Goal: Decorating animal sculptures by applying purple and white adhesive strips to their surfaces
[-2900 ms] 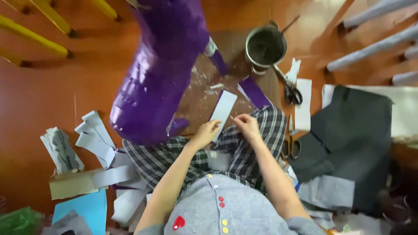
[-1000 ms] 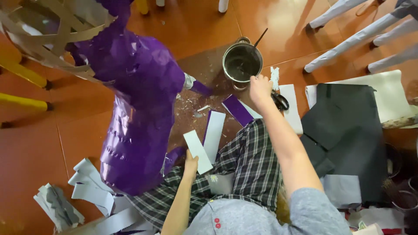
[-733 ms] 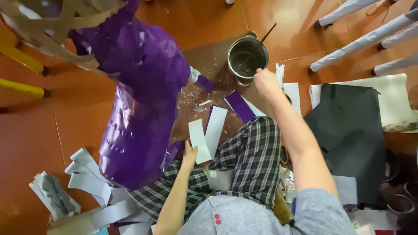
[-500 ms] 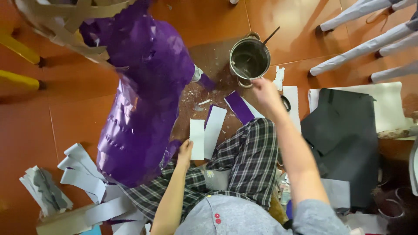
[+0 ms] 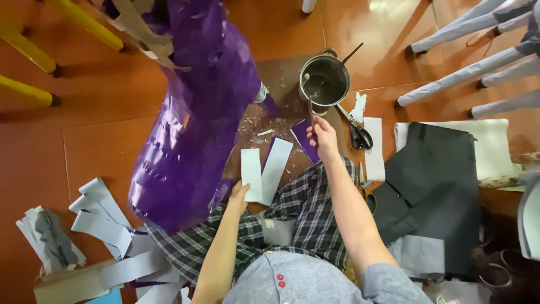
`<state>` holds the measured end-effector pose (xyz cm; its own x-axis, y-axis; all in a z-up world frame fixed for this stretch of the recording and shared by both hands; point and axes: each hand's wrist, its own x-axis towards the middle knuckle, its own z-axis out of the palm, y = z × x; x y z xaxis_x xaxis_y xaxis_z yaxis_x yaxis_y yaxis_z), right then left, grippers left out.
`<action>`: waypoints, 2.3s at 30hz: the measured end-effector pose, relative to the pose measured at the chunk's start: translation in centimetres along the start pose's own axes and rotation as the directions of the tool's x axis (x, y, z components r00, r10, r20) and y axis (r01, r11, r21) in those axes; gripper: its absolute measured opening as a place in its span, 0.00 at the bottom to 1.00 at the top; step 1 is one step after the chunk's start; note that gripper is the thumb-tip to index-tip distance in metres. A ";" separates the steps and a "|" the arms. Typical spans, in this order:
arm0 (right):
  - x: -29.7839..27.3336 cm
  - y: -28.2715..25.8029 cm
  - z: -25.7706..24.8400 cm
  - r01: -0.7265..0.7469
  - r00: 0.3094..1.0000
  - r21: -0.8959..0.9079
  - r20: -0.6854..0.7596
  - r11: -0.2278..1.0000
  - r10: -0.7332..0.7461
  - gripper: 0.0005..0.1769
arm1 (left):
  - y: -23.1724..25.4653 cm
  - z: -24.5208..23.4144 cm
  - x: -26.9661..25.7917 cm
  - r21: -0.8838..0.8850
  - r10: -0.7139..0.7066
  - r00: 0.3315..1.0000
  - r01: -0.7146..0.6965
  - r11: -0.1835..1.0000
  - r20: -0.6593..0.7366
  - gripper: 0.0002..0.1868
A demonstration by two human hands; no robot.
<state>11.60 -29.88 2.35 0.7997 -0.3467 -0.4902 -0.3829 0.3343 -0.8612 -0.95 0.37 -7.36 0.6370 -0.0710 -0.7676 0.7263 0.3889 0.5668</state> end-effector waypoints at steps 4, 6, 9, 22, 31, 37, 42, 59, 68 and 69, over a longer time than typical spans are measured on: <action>-1.1 0.1 0.0 0.061 0.996 -0.020 0.071 0.998 -0.059 0.15 | -1.7 0.2 3.3 -0.178 -0.010 0.999 0.016 0.984 0.033 0.22; -5.1 -2.4 1.1 0.144 0.977 0.036 0.155 0.989 -0.148 0.16 | -1.9 0.3 2.1 -0.241 -0.035 0.999 0.032 0.970 -0.011 0.29; -8.2 -1.6 0.5 0.139 0.963 0.057 0.226 0.989 -0.149 0.15 | -0.5 0.7 1.4 -0.220 -0.049 0.999 0.044 0.975 -0.020 0.28; -13.8 8.0 5.8 0.568 0.814 -0.787 0.580 -0.239 0.027 0.30 | -4.0 0.1 5.0 -0.255 -0.155 0.971 0.106 0.961 -0.183 0.43; -16.6 11.0 4.1 0.637 0.741 -0.705 0.671 -0.310 -0.005 0.33 | 1.9 2.9 -1.0 0.429 -0.375 0.911 0.411 0.805 -0.169 0.60; -23.5 7.6 1.2 0.522 0.852 -0.839 0.520 -0.153 0.060 0.22 | 1.1 3.5 -3.4 0.337 -0.427 0.890 0.456 0.824 -0.160 0.58; -27.9 2.1 5.3 0.305 0.926 -0.950 0.313 0.072 0.209 0.22 | 1.1 3.4 -4.5 0.266 -0.444 0.881 0.473 0.840 -0.163 0.56; -21.3 3.9 7.1 0.370 0.922 -0.926 0.376 0.081 0.087 0.31 | 4.9 -4.4 -11.6 0.041 -0.442 0.881 0.454 0.890 -0.168 0.51; -15.3 9.8 8.3 0.380 0.920 -0.900 0.391 0.215 0.010 0.27 | 7.3 4.5 -7.0 -0.073 -0.416 0.892 0.409 0.910 -0.176 0.48; -14.7 9.9 7.8 0.368 0.926 -0.902 0.377 0.227 -0.001 0.27 | 7.0 4.6 -6.3 -0.086 -0.412 0.894 0.403 0.911 -0.176 0.47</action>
<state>-0.33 -14.62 2.14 0.9153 0.0093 -0.4026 -0.2100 -0.8420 -0.4970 1.32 -0.68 2.87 0.2251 -0.0617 -0.9724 0.8960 0.4052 0.1817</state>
